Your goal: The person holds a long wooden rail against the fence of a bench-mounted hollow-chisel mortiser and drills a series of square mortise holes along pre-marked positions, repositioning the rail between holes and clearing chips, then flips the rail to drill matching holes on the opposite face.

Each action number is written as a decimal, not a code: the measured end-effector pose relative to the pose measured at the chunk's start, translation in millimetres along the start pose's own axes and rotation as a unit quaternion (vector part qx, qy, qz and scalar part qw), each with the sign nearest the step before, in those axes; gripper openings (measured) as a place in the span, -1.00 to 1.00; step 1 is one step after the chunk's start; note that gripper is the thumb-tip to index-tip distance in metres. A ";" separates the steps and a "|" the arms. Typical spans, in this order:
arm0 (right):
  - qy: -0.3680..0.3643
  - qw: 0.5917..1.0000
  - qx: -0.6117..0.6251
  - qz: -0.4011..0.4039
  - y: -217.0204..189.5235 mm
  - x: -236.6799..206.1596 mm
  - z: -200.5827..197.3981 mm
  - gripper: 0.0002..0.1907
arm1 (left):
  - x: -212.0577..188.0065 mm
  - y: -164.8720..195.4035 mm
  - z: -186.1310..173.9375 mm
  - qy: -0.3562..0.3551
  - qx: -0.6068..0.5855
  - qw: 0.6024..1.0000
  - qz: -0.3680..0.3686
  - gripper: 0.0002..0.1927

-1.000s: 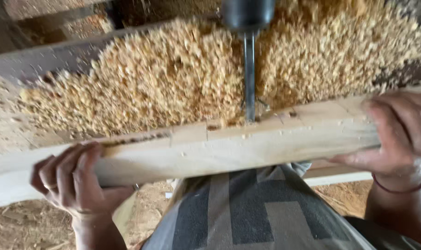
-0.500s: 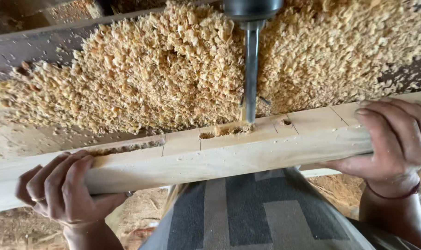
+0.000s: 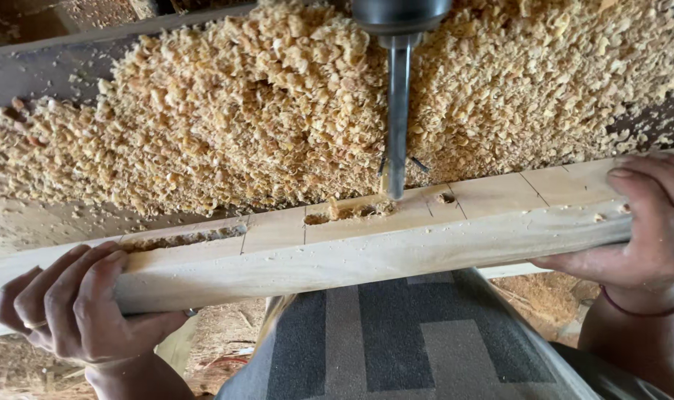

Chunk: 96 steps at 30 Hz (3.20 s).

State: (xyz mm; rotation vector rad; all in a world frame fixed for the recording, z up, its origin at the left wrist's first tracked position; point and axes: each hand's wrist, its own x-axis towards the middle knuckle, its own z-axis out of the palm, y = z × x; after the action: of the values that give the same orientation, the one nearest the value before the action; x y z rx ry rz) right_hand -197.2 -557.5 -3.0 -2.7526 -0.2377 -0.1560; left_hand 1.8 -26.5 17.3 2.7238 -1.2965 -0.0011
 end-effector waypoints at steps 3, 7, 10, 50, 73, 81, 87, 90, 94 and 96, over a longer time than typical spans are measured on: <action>0.017 0.998 -0.036 -0.050 3.1 2.3 2.2 0.00 | 4.1 0.3 -1.8 -0.002 -0.003 1.000 -0.010 -0.20; 0.019 0.997 -0.056 -0.054 2.9 5.3 3.3 0.04 | 14.8 -0.8 -4.3 0.000 -0.011 1.000 0.016 -0.21; 0.011 0.998 -0.049 -0.038 1.0 7.3 3.9 0.03 | 18.5 -1.1 -7.0 -0.019 -0.015 1.000 0.011 -0.20; 0.002 1.000 -0.001 0.029 -4.8 9.8 5.8 0.03 | -2.2 -17.3 20.6 0.070 0.054 0.996 -0.019 -0.14; 0.083 0.990 -0.086 -0.071 12.7 24.9 8.1 0.05 | 29.4 -34.0 22.9 0.114 0.068 0.991 0.029 -0.05; 0.102 0.988 -0.078 -0.081 27.4 22.4 17.0 0.00 | 34.5 -42.8 23.9 0.109 0.082 0.990 0.044 -0.07; 0.123 0.985 -0.088 -0.087 29.7 19.3 19.9 0.03 | 31.4 -48.9 30.6 0.110 0.062 0.991 0.035 -0.02; 0.108 0.989 -0.090 -0.053 26.1 18.3 17.7 0.02 | 35.5 -44.9 29.7 0.119 0.070 0.990 0.027 -0.05; 0.097 0.992 -0.076 -0.030 19.5 19.5 15.1 0.03 | 45.8 -34.8 26.9 0.135 0.113 0.984 0.038 0.00; 0.107 0.990 -0.083 -0.041 15.3 20.3 14.7 0.03 | 44.2 -28.0 25.8 0.139 0.091 0.986 0.031 0.00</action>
State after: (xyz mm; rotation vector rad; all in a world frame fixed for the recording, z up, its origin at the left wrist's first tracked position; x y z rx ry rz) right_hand -173.4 -563.1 -19.1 -2.8626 -0.2923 -0.5105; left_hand 50.0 -46.0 -9.1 2.7007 -1.3562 0.5081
